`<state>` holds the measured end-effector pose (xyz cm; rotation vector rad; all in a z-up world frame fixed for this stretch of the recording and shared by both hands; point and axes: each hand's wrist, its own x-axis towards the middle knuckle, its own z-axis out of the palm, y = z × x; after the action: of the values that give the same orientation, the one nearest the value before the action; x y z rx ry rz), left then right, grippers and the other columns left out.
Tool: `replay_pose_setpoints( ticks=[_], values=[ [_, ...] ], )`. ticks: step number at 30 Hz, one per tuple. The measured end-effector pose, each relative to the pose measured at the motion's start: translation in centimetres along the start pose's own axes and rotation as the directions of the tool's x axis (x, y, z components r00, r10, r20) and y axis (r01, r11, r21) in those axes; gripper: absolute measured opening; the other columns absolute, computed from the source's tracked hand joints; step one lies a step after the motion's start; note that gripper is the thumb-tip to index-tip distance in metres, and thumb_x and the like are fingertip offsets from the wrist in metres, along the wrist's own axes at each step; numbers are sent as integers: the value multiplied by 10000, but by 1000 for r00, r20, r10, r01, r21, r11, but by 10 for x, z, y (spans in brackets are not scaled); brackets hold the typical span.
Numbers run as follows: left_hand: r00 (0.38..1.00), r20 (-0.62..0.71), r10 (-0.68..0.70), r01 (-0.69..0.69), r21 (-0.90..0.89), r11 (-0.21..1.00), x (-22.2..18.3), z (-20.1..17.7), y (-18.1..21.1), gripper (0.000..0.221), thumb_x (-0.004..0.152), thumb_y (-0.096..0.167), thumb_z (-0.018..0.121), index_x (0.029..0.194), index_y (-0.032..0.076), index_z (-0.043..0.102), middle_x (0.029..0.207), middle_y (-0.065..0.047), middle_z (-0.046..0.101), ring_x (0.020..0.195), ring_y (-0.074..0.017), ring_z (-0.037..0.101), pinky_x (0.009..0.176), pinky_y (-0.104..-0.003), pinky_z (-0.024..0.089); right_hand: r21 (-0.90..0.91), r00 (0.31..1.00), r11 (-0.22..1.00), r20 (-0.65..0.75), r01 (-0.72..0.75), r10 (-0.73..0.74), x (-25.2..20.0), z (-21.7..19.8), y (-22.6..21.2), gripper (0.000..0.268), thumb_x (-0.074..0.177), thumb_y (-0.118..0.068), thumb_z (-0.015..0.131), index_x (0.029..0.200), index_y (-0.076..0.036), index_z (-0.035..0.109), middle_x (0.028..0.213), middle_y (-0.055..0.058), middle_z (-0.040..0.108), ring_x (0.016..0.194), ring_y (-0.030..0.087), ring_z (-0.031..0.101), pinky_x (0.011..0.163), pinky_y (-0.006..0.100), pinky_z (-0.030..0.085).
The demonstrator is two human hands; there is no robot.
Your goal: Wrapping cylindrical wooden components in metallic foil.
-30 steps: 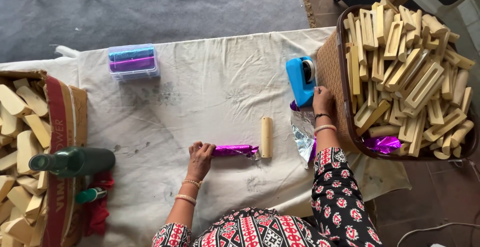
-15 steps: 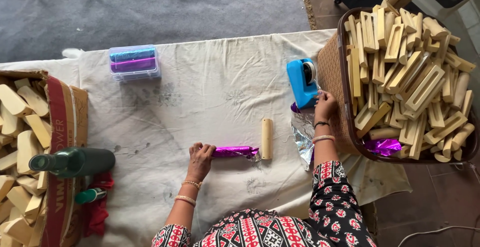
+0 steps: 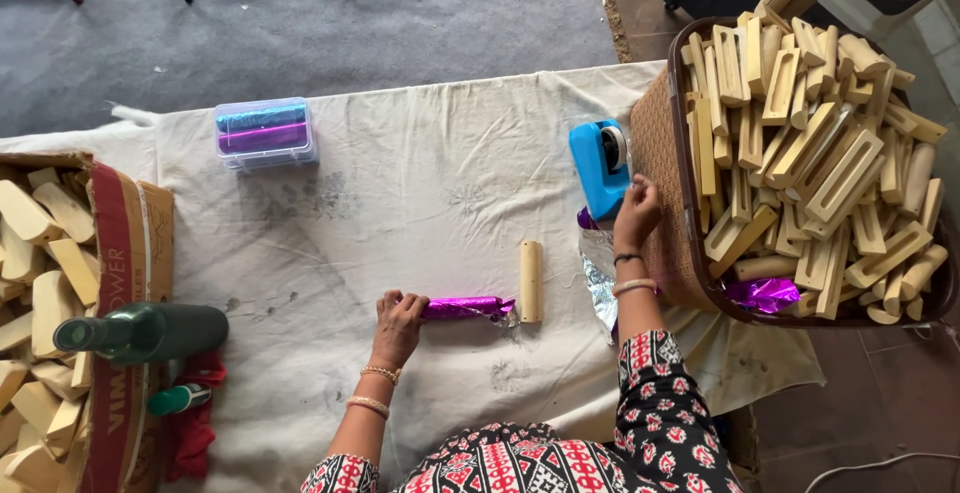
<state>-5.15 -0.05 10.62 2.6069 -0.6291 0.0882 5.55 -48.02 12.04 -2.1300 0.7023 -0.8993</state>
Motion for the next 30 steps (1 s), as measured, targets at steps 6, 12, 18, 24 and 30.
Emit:
replay_pose_setpoints(
  ticks=[6, 12, 18, 24, 30],
  values=[
    [1000, 0, -5, 5, 0, 1000, 0, 0, 0, 379, 751, 92, 785, 1103, 165, 666, 1059, 5, 669, 1119, -315, 501, 950, -448, 406, -193, 971, 975, 185, -112, 149, 65, 32, 4, 461, 1061, -214, 601, 1452, -10, 469, 1256, 216, 651, 1106, 336, 649, 881, 417, 551],
    [1000, -4, -9, 8, -21, 1000, 1, -4, 2, 365, 747, 70, 778, 1082, 162, 666, 1035, 4, 666, 1107, -316, 506, 951, -445, 414, 14, 941, 974, 260, -228, 216, 124, 89, 99, 330, 968, -186, 712, 1237, -1, 662, 1174, 177, 738, 1050, 260, 700, 873, 364, 552],
    [1000, -9, -10, 10, -55, 998, 3, -7, 2, 363, 734, 56, 772, 1070, 156, 677, 1038, -2, 669, 1091, -320, 511, 946, -443, 420, -19, 986, 986, 5, -165, 165, 104, 65, 21, 158, 994, -169, 737, 1039, -20, 765, 991, 130, 776, 869, 223, 741, 791, 359, 580],
    [1000, 1, -16, 17, -56, 998, 3, -8, 3, 385, 729, 69, 774, 1094, 150, 681, 1057, -4, 675, 1081, -318, 518, 945, -443, 425, 34, 976, 990, -177, 135, -127, 60, 31, -20, 112, 1004, -116, 706, 947, -21, 726, 967, 132, 716, 824, 206, 689, 711, 299, 603],
    [1000, -12, -16, 15, -63, 998, 3, -5, 0, 382, 736, 73, 779, 1097, 153, 683, 1063, 2, 681, 1085, -316, 520, 954, -439, 430, 409, 945, 877, -91, -252, 314, 11, 14, 6, 79, 1013, -124, 710, 1019, -52, 742, 865, 47, 693, 698, 143, 596, 670, 288, 512]
  ],
)
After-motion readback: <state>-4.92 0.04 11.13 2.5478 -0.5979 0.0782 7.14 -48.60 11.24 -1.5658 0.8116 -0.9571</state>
